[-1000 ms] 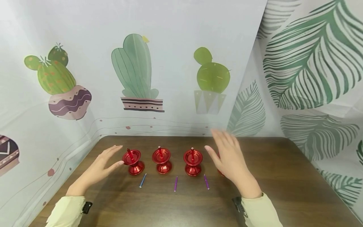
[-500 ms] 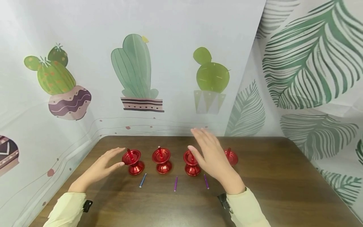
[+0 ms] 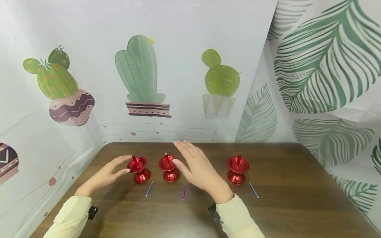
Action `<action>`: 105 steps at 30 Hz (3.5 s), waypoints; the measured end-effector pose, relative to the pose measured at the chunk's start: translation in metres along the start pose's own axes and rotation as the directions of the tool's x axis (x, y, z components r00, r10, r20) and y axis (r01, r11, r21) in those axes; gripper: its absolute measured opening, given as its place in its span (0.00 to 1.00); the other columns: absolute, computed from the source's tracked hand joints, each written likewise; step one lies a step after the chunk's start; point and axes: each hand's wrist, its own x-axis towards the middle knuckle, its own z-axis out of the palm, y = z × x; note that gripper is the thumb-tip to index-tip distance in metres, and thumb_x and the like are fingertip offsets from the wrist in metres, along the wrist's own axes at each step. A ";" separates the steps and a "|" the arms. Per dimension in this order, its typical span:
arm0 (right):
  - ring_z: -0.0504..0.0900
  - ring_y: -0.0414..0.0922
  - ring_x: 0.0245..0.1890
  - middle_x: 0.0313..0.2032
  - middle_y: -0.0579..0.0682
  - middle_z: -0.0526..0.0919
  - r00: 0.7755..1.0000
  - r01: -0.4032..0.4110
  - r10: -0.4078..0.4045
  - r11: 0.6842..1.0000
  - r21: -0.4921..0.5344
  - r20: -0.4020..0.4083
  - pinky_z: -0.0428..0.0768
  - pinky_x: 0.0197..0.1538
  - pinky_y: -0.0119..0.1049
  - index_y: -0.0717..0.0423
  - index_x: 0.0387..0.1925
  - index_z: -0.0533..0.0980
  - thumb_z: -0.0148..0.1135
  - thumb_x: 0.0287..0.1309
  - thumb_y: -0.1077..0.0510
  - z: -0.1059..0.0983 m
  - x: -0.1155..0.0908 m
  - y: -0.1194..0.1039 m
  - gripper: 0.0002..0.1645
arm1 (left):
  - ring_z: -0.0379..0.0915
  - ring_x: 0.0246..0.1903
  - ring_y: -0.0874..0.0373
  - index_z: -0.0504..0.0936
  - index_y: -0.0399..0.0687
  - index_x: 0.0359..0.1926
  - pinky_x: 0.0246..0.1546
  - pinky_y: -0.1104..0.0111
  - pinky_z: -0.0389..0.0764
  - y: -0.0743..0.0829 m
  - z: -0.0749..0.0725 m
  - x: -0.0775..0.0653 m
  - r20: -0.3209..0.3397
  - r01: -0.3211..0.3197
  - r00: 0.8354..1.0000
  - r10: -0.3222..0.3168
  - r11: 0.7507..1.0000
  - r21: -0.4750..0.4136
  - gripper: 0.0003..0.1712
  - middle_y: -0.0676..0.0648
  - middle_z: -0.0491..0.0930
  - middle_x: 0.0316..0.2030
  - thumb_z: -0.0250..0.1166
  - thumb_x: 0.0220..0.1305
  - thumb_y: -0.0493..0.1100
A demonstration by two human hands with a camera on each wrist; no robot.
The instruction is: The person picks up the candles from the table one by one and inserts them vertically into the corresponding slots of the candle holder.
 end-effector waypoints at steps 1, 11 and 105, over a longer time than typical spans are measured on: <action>0.59 0.50 0.70 0.68 0.51 0.65 1.000 0.005 -0.005 1.000 0.006 0.002 0.58 0.69 0.53 0.54 0.70 0.61 0.55 0.67 0.46 0.002 0.001 -0.002 0.35 | 0.62 0.63 0.36 0.69 0.35 0.65 0.60 0.40 0.64 -0.001 0.000 0.000 0.008 0.003 1.000 -0.003 1.000 -0.014 0.32 0.35 0.70 0.62 0.66 0.63 0.42; 0.57 0.43 0.71 0.69 0.45 0.64 0.999 -0.020 0.015 0.996 0.084 0.051 0.60 0.69 0.51 0.49 0.71 0.61 0.52 0.69 0.44 0.021 0.008 -0.015 0.33 | 0.61 0.63 0.35 0.68 0.34 0.64 0.60 0.40 0.63 -0.011 0.000 0.002 0.083 0.050 0.996 -0.041 0.992 -0.114 0.33 0.33 0.68 0.63 0.65 0.63 0.45; 0.71 0.55 0.62 0.60 0.63 0.72 0.701 -0.332 0.561 0.803 -0.494 0.441 0.69 0.63 0.42 0.62 0.60 0.72 0.63 0.59 0.51 0.176 0.042 -0.079 0.31 | 0.60 0.64 0.35 0.67 0.35 0.65 0.61 0.40 0.62 -0.010 -0.005 0.011 0.165 0.121 0.981 -0.101 0.985 -0.122 0.35 0.34 0.68 0.63 0.67 0.61 0.46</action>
